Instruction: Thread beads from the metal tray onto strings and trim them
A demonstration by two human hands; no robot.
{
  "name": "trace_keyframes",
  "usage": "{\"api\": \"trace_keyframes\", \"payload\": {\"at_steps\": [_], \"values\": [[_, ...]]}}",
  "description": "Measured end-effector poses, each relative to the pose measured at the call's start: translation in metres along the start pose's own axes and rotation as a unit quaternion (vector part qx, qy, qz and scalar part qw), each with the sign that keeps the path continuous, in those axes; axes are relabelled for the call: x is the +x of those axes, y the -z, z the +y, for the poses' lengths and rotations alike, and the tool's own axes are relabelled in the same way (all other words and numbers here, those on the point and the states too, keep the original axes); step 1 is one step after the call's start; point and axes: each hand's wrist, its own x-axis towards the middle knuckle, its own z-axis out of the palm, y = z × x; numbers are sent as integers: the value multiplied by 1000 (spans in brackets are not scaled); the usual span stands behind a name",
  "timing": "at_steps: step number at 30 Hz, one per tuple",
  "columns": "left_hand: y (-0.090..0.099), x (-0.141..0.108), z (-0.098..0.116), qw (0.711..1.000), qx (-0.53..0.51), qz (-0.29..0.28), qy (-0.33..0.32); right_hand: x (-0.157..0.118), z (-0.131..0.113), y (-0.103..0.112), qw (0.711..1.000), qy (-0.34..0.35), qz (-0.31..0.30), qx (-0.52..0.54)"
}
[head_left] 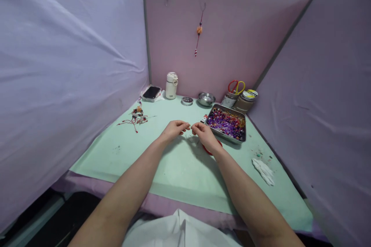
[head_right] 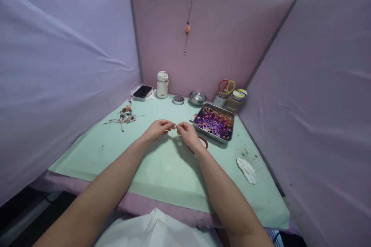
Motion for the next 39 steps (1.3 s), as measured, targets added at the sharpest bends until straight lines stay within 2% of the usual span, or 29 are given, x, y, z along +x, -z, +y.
{"api": "trace_keyframes", "payload": {"at_steps": [5, 10, 16, 21, 25, 31, 34, 36, 39], "values": [[2, 0, 1, 998, 57, -5, -22, 0, -1, 1, 1000, -17, 1, 5], [1, 1, -1, 997, 74, -30, -7, 2, 2, 2, 1000, -20, 11, 3], [0, -8, 12, 995, 82, -45, 32, 3, 9, 0, 1000, 11, 1, -10], [3, -5, 12, 998, 0, -6, 62, 2, 5, 1, 986, 106, 81, -97], [4, -1, 8, 998, -36, 13, 55, 0, 3, 0, 970, 177, 90, -139], [-1, 0, 7, 992, -94, 26, 75, -2, 6, -5, 967, 161, 49, -192], [0, 5, 2, 987, -139, 52, 60, -4, 6, -8, 961, 159, 29, -224], [2, 8, -1, 988, -118, 95, 43, -6, 5, -8, 955, 158, 21, -250], [4, 9, -4, 987, 28, 156, -31, -8, 2, -8, 942, 170, 17, -289]]}}
